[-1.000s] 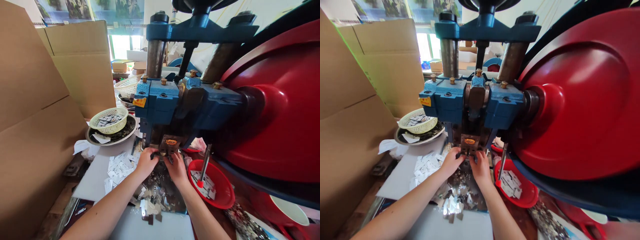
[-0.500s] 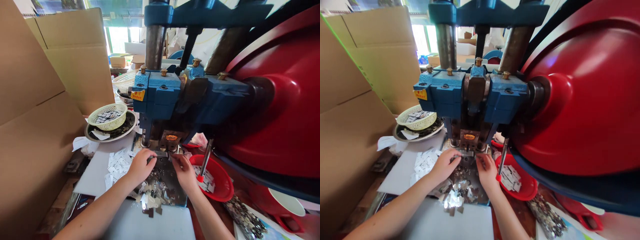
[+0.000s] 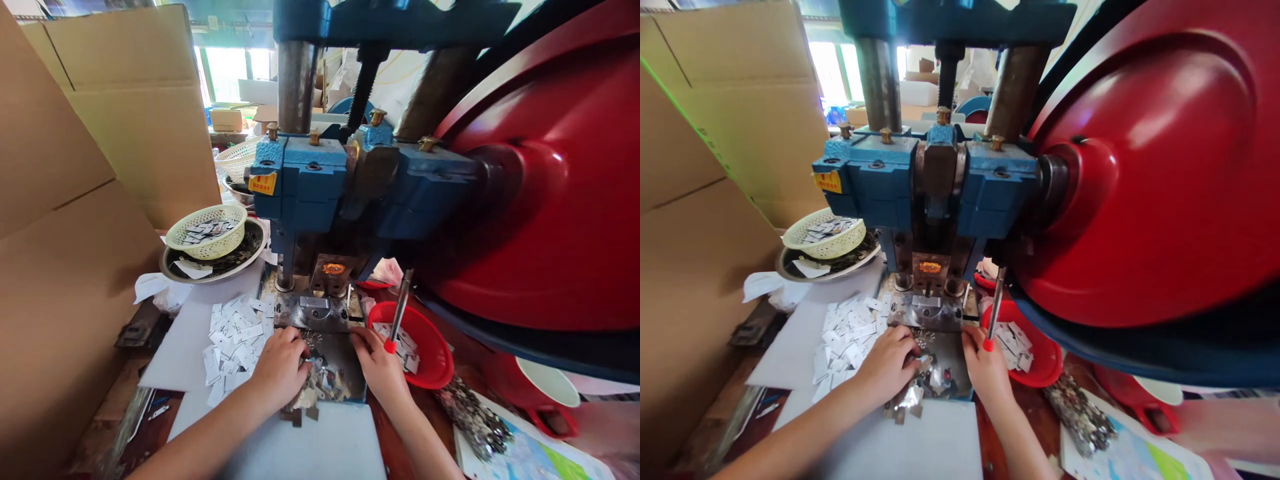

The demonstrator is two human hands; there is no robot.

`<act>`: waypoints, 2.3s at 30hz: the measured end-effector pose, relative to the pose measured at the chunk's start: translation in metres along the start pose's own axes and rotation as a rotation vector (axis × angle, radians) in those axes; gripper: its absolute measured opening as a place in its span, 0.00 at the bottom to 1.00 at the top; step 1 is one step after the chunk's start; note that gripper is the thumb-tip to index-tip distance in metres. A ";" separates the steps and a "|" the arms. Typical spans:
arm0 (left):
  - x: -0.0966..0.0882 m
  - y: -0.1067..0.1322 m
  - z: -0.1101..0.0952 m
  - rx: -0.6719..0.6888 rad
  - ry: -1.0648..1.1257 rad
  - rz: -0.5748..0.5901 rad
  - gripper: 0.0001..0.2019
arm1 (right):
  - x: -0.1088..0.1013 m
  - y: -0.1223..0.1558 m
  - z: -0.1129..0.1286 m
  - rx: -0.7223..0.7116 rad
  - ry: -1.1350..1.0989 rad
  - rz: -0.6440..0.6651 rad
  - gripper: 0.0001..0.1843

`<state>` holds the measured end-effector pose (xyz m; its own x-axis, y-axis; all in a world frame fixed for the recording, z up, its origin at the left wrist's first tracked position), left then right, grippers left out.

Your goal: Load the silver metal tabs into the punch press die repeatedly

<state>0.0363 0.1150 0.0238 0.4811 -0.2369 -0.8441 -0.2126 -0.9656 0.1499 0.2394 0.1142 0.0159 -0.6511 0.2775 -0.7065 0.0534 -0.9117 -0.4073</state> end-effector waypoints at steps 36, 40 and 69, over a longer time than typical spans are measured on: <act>-0.004 0.005 0.010 -0.058 0.218 0.051 0.04 | 0.007 -0.021 0.030 -0.060 -0.076 -0.097 0.11; -0.010 0.007 0.016 -0.145 0.301 0.073 0.05 | 0.012 -0.050 0.043 -0.194 -0.041 -0.115 0.09; -0.059 -0.052 -0.004 0.024 0.388 -0.236 0.10 | 0.025 -0.049 0.044 -0.385 0.054 -0.133 0.13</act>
<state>0.0224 0.1792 0.0681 0.8008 -0.0372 -0.5977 -0.0758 -0.9963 -0.0395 0.1877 0.1524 0.0436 -0.6315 0.4096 -0.6584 0.2578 -0.6898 -0.6765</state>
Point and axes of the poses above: each hand's wrist, its own y-axis away from the middle knuckle, its own x-axis out of the palm, z = x × y, the point moved 5 cm from there along -y, towards the middle knuckle, and after that the axes turned 12 degrees about -x, right-handed, at the moved point
